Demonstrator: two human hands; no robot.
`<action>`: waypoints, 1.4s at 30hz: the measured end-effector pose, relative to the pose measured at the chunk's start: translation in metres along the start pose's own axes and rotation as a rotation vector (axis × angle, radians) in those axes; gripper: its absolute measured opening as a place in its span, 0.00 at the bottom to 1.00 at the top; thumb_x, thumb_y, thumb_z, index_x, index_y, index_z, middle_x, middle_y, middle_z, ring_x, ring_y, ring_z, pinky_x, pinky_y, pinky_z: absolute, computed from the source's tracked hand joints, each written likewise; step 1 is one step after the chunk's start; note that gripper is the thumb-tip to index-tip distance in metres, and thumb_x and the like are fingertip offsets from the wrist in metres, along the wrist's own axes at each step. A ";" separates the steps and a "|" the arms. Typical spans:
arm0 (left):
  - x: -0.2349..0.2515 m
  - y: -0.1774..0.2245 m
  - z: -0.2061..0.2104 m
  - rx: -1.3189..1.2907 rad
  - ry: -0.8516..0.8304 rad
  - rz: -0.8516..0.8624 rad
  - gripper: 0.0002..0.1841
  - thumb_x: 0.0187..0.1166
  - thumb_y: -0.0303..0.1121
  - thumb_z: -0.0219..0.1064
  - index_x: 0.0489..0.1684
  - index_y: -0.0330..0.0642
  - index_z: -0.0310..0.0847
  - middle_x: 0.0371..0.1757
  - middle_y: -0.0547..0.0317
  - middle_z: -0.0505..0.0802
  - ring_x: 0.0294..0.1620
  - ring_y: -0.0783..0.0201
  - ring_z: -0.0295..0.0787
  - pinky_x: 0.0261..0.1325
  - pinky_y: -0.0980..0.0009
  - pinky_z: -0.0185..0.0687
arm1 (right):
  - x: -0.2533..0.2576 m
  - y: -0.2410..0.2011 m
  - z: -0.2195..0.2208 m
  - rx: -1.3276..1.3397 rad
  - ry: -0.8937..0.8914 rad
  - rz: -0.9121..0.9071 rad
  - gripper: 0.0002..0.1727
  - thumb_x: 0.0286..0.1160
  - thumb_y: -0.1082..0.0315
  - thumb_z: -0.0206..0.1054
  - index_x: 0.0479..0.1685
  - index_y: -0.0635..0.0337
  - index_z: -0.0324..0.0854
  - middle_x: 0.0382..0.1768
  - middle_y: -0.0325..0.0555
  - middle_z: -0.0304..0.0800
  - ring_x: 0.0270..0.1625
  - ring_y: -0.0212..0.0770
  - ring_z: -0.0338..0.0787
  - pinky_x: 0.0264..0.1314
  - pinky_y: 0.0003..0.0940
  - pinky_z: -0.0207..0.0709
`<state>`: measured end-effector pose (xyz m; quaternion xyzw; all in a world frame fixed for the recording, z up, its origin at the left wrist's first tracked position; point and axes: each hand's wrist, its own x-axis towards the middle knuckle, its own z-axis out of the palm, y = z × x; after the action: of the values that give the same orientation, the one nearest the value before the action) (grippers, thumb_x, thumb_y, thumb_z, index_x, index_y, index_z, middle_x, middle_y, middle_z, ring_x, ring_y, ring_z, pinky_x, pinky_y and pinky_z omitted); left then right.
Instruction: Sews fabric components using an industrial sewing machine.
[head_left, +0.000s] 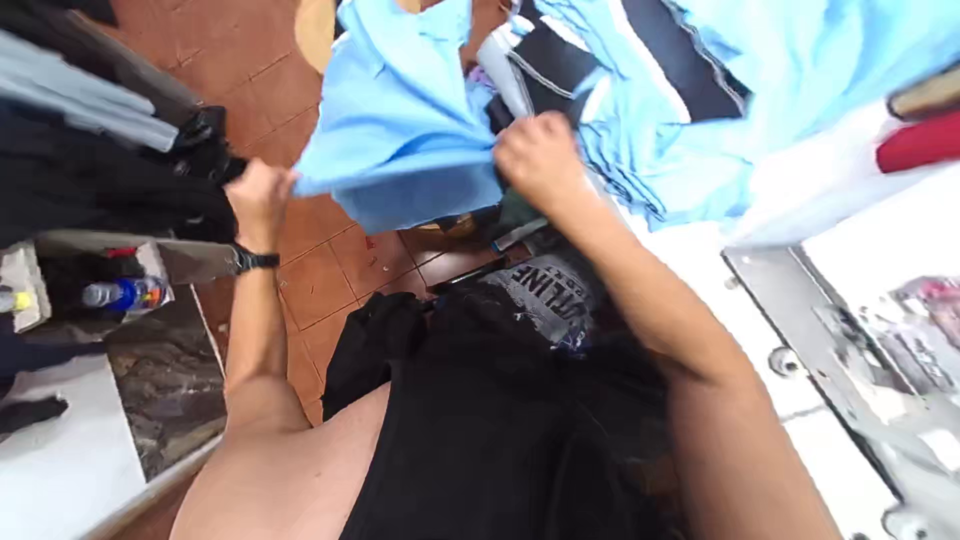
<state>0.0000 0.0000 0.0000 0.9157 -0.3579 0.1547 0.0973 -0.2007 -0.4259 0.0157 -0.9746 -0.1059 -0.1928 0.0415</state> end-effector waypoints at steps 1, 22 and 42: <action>-0.016 0.014 0.031 -0.036 -0.243 0.021 0.17 0.89 0.38 0.59 0.50 0.29 0.87 0.49 0.28 0.92 0.48 0.28 0.92 0.51 0.30 0.84 | -0.034 -0.007 0.028 -0.019 -0.036 -0.012 0.10 0.81 0.78 0.57 0.46 0.69 0.85 0.54 0.63 0.91 0.63 0.65 0.87 0.65 0.64 0.75; 0.117 0.510 0.063 -0.565 -0.537 0.777 0.09 0.83 0.30 0.65 0.49 0.34 0.88 0.55 0.40 0.90 0.57 0.41 0.88 0.61 0.43 0.84 | -0.317 -0.085 -0.094 0.827 0.652 1.096 0.13 0.86 0.67 0.61 0.51 0.64 0.90 0.52 0.47 0.94 0.57 0.36 0.92 0.63 0.36 0.86; 0.111 0.483 -0.015 -1.167 -0.472 0.589 0.06 0.85 0.26 0.60 0.42 0.32 0.79 0.57 0.52 0.90 0.23 0.77 0.83 0.26 0.78 0.85 | -0.254 -0.041 -0.082 1.071 1.072 1.328 0.06 0.79 0.72 0.65 0.34 0.60 0.77 0.34 0.43 0.93 0.30 0.34 0.91 0.31 0.31 0.87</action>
<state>-0.2573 -0.4153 0.0855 0.5876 -0.6279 -0.2464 0.4470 -0.4687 -0.4446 -0.0050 -0.4742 0.4185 -0.4707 0.6152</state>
